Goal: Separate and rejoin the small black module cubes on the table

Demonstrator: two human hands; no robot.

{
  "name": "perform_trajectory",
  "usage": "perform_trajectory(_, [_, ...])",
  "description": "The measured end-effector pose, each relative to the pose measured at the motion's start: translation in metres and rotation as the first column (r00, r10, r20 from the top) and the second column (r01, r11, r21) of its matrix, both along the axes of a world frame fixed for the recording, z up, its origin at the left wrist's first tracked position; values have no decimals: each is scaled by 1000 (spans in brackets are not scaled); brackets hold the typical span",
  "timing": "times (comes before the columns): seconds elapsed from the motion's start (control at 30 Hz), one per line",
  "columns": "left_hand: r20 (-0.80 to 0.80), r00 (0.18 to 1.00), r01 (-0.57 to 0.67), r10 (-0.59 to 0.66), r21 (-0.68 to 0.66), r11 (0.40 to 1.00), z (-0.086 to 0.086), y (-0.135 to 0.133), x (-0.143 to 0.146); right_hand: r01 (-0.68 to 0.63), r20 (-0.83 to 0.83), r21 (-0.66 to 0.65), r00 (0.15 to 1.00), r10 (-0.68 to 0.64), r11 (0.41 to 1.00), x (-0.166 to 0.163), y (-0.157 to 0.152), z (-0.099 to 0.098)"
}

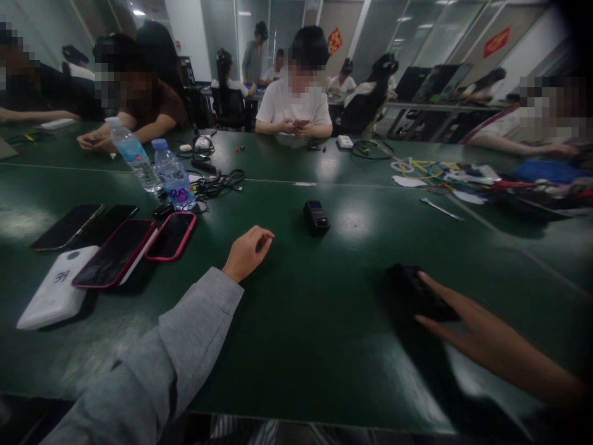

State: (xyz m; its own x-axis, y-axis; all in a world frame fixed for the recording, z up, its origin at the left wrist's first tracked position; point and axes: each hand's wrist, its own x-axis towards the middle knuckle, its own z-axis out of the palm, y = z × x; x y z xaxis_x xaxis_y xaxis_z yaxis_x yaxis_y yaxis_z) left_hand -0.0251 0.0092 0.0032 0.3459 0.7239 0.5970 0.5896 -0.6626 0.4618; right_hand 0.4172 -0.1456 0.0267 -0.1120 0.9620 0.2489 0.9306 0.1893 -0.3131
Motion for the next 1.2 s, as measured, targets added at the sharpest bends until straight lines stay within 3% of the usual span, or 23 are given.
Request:
perform_trajectory(0.07, [-11, 1000, 6, -6, 0, 1000, -1, 0, 0, -135, 39, -98, 989, 139, 986, -46, 18, -4])
perform_trajectory(0.17, [-27, 1000, 5, -5, -9, 1000, -1, 0, 0, -250, 74, -84, 964, 257, 964, -131, 49, -4])
perform_trajectory(0.27, [-15, 1000, -14, 14, -7, 1000, -1, 0, 1, -237, 99, 13, 967, 234, 972, -200, 84, -8])
perform_trajectory(0.37, [4, 1000, -12, 12, -15, 1000, 1, -1, 2, -223, 51, 91, 974, 219, 971, -233, 114, -19])
perform_trajectory(0.6, [-139, 988, 61, -59, 9, 998, 2, -1, 4, -275, -162, 177, 939, 303, 945, -230, 119, -24])
perform_trajectory(0.7, [-215, 973, 89, -88, -5, 996, 2, -1, 5, -363, -176, 148, 906, 386, 920, -228, 116, -21])
perform_trajectory(0.83, [-204, 974, 98, -97, -6, 995, 2, 0, 4, -421, -152, 120, 887, 436, 899, -229, 116, -21])
perform_trajectory(1.2, [-183, 981, -51, 71, 109, 993, 2, -2, 4, -392, -204, 163, 884, 420, 905, -229, 116, -20])
